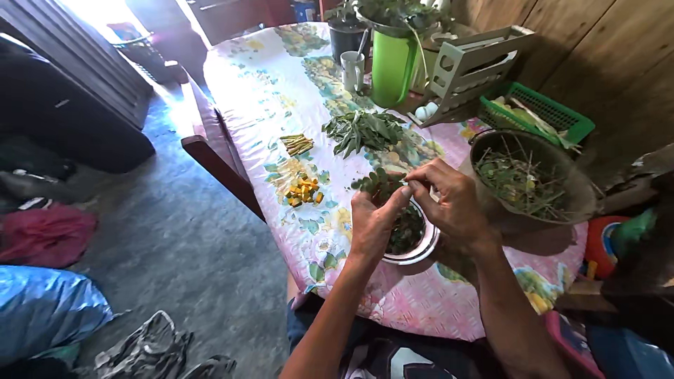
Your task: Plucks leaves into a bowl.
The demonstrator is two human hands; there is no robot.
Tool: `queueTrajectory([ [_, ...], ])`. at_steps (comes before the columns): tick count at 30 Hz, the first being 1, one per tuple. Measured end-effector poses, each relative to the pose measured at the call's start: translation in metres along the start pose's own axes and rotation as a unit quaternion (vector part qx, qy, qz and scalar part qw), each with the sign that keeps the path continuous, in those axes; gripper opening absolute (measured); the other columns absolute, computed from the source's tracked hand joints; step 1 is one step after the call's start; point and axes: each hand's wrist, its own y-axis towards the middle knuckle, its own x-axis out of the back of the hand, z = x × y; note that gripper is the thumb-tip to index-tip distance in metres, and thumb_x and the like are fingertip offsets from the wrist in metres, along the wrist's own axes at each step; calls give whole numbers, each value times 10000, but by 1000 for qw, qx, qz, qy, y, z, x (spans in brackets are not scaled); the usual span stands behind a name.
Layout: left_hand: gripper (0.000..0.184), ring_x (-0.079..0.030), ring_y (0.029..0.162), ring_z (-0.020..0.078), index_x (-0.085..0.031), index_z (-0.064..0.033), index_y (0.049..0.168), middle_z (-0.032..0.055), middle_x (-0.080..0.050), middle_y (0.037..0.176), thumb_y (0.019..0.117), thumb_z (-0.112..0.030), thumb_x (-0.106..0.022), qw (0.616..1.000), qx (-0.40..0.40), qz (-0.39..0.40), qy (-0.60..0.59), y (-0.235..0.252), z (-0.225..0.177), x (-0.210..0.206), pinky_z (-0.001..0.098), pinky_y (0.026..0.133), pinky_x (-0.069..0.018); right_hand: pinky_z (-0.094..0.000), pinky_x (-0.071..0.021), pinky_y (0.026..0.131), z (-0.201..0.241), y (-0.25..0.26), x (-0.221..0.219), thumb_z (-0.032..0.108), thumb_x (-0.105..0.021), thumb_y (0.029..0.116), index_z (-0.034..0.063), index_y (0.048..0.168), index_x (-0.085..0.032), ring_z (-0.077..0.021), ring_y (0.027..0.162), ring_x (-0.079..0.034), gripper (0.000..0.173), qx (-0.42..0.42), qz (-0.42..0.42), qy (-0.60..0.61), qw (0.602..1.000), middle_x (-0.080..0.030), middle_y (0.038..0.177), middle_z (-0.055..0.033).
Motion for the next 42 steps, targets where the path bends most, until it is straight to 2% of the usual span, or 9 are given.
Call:
queueTrajectory([
  [9,116,-655,740,134,-686,-50,1100,86,-676,913,992,-63,-648,999,-13,19,24,0,2,3,286,695,-590,-217,-538,661,-6,-1,5,111,-628,942,51,1025,-723,-66,766,-606,139,46,49,13,998,-653,948,-32],
  [16,113,-658,688,176,-635,-28,1102,124,-663,864,990,-29,-624,995,-15,73,70,0,4,3,302,638,-594,-213,-513,627,-10,-2,12,128,-607,950,66,1013,-718,-64,727,-581,142,47,57,-15,997,-627,900,-16],
  [28,74,-652,616,191,-649,-32,1048,114,-656,772,980,-35,-620,990,-28,52,130,0,4,3,320,584,-592,-220,-480,587,-10,-3,23,137,-588,936,91,945,-709,-66,687,-552,130,28,78,-40,996,-600,842,1],
  [31,71,-650,621,183,-654,-40,1043,107,-669,813,1000,-55,-600,988,-6,30,150,0,1,8,322,590,-591,-258,-488,588,-10,-8,34,154,-574,965,97,981,-695,-87,687,-561,135,1,76,-63,995,-600,863,-6],
  [34,71,-663,658,194,-645,-31,1052,109,-663,855,999,-39,-597,989,-8,34,145,0,0,12,349,621,-611,-284,-498,594,-14,-15,49,168,-569,976,87,1001,-685,-112,690,-571,144,-8,65,-79,995,-613,874,-27],
  [37,85,-688,705,203,-648,-37,1076,103,-683,882,1007,-51,-600,985,-4,38,165,-1,0,20,363,665,-624,-383,-537,697,-23,-21,71,157,-534,1003,42,1045,-680,-196,796,-643,191,-20,16,-129,991,-664,950,-109],
  [39,113,-700,745,205,-658,-39,1108,101,-696,923,1007,-63,-613,981,-7,60,184,-1,1,27,369,690,-630,-319,-555,759,-39,-20,94,181,-519,1016,17,1069,-693,-155,849,-655,244,-47,-62,-143,987,-680,1001,-131],
  [40,127,-703,763,214,-662,-34,1119,108,-701,940,1001,-57,-622,981,-8,75,181,-1,3,27,376,706,-632,-288,-550,736,-47,-22,109,208,-523,1024,18,1086,-694,-130,828,-641,263,-75,-97,-140,983,-667,1014,-126],
  [42,136,-710,776,229,-666,-22,1116,121,-704,952,983,-35,-638,982,-7,95,163,-3,5,26,388,732,-640,-313,-571,675,-57,-28,138,248,-535,1026,32,1108,-687,-131,762,-645,277,-132,-138,-141,971,-665,1021,-116],
])
